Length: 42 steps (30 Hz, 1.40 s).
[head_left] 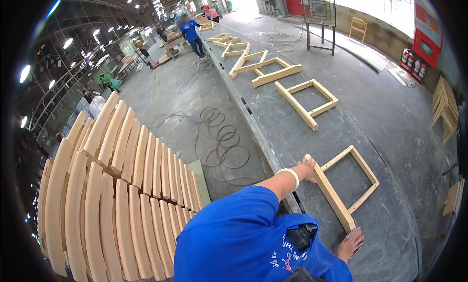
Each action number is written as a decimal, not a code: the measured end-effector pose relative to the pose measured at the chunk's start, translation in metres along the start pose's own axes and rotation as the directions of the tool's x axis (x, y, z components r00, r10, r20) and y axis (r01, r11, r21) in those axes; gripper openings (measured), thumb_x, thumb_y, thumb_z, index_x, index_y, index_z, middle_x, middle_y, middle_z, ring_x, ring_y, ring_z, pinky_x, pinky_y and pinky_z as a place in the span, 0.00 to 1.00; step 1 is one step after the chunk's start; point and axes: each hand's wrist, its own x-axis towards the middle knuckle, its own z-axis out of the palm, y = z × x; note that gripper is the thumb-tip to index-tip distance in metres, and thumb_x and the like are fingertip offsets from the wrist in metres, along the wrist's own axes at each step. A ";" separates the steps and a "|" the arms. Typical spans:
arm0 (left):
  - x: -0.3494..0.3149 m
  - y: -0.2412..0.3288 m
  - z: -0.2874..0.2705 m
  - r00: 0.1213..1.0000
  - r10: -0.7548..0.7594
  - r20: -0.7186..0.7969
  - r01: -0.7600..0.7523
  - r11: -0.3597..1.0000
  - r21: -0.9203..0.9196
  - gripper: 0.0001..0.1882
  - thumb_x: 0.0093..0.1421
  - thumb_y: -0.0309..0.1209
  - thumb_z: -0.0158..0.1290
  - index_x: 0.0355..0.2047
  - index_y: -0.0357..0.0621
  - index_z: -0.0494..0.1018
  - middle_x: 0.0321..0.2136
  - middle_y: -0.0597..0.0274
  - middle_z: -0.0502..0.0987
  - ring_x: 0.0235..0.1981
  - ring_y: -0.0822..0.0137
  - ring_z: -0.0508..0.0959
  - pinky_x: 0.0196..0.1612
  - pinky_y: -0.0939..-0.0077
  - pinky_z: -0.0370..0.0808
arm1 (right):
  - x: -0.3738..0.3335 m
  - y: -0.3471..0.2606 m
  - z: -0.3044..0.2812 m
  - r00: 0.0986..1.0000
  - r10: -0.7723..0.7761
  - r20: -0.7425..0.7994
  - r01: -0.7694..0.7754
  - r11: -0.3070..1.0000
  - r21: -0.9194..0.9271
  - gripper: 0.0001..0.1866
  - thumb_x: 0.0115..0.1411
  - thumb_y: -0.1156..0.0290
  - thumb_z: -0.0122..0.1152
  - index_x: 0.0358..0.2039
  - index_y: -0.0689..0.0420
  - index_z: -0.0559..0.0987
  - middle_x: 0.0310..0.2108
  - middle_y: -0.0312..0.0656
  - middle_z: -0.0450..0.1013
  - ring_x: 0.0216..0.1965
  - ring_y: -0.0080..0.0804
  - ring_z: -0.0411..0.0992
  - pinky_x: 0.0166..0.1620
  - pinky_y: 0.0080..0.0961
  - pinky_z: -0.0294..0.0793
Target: The person sands multiple wooden chair frames using a sanding block. They pick up each frame, sand all sides, flip the frame, and place it on a stack. The person repeats this process for several frames throughout the clip.
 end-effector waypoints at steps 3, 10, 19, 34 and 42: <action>0.001 -0.001 0.000 0.999 0.007 -0.037 -0.007 1.000 0.016 0.57 0.44 0.58 0.60 0.65 0.45 0.45 0.66 0.51 0.43 0.65 0.46 0.49 0.62 0.48 0.56 | 0.010 -0.015 0.007 0.992 -0.005 -0.124 0.036 0.969 0.245 0.30 0.61 0.69 0.48 0.63 0.52 0.56 0.66 0.41 0.48 0.67 0.53 0.40 0.65 0.48 0.38; 0.026 -0.011 0.029 0.872 0.375 -0.313 -0.369 0.926 0.081 0.36 0.46 0.57 0.60 0.46 0.41 0.69 0.41 0.50 0.72 0.43 0.52 0.72 0.47 0.59 0.69 | -0.010 0.028 0.000 0.926 0.199 -0.322 -0.131 0.967 0.220 0.18 0.58 0.69 0.46 0.50 0.56 0.68 0.52 0.53 0.63 0.55 0.54 0.60 0.58 0.46 0.59; 0.079 -0.059 0.076 0.860 0.345 -0.376 -0.294 0.937 0.188 0.47 0.52 0.57 0.53 0.64 0.43 0.49 0.65 0.54 0.49 0.67 0.52 0.47 0.63 0.48 0.50 | -0.130 0.053 -0.021 0.766 0.643 0.033 -0.602 0.697 0.390 0.27 0.65 0.58 0.39 0.64 0.49 0.55 0.68 0.34 0.44 0.67 0.53 0.38 0.64 0.56 0.41; 0.176 -0.084 0.135 0.327 0.757 -0.566 -0.375 0.654 0.657 0.44 0.53 0.55 0.51 0.64 0.46 0.51 0.64 0.56 0.54 0.66 0.56 0.52 0.64 0.50 0.49 | -0.296 -0.064 0.082 0.014 0.907 0.421 -0.861 -0.204 0.466 0.19 0.63 0.61 0.42 0.54 0.48 0.66 0.61 0.39 0.57 0.66 0.59 0.43 0.62 0.57 0.45; 0.153 -0.101 0.075 0.699 0.542 -0.467 -0.356 0.830 0.430 0.45 0.50 0.50 0.57 0.63 0.45 0.53 0.64 0.52 0.54 0.66 0.52 0.51 0.63 0.50 0.49 | -0.253 -0.084 0.064 0.212 0.913 0.349 -0.868 0.011 0.497 0.22 0.64 0.58 0.42 0.57 0.48 0.64 0.64 0.34 0.53 0.66 0.57 0.43 0.63 0.57 0.46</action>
